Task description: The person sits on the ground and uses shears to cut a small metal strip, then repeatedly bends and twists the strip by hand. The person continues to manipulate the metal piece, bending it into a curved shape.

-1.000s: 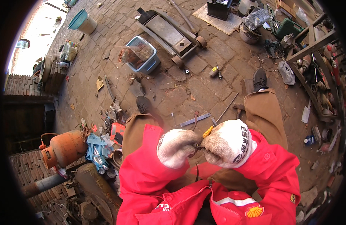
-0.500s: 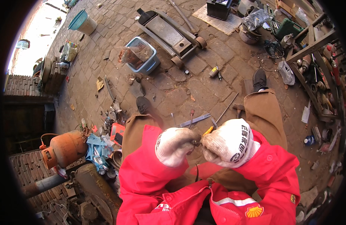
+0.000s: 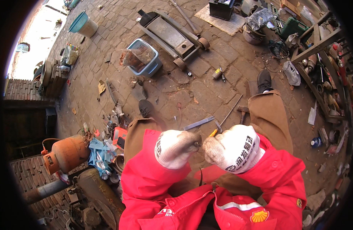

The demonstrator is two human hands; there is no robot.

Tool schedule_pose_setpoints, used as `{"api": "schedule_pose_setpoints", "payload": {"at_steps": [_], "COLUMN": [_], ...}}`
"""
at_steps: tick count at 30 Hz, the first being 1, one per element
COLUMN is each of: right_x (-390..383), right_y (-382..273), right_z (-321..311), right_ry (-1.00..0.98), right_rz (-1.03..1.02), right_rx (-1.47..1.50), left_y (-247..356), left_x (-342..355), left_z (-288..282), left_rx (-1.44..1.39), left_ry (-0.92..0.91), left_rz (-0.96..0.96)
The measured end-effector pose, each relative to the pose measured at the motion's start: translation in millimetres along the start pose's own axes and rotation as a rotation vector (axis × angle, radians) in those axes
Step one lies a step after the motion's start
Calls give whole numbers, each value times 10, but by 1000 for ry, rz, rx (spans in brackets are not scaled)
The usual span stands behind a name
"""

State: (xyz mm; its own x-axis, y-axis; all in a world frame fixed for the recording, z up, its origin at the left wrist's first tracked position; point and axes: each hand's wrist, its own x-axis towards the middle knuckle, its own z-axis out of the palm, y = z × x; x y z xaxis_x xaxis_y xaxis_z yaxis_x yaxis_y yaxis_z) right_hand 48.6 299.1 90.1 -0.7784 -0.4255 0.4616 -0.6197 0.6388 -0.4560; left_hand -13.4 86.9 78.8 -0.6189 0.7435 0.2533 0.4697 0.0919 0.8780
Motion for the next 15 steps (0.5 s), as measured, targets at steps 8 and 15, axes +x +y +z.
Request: {"api": "schedule_pose_setpoints", "payload": {"at_steps": [8, 15], "right_x": [-8, 83], "right_y": [-6, -52], "right_z": [21, -51], "right_ry": [18, -264], "right_rz": [37, 687], "right_rx": [91, 1072], "left_y": [29, -43], "left_x": [10, -49], "left_z": [-17, 38], "left_rx": [43, -44], "left_ry": [-2, 47], "left_rz": [1, 29]}}
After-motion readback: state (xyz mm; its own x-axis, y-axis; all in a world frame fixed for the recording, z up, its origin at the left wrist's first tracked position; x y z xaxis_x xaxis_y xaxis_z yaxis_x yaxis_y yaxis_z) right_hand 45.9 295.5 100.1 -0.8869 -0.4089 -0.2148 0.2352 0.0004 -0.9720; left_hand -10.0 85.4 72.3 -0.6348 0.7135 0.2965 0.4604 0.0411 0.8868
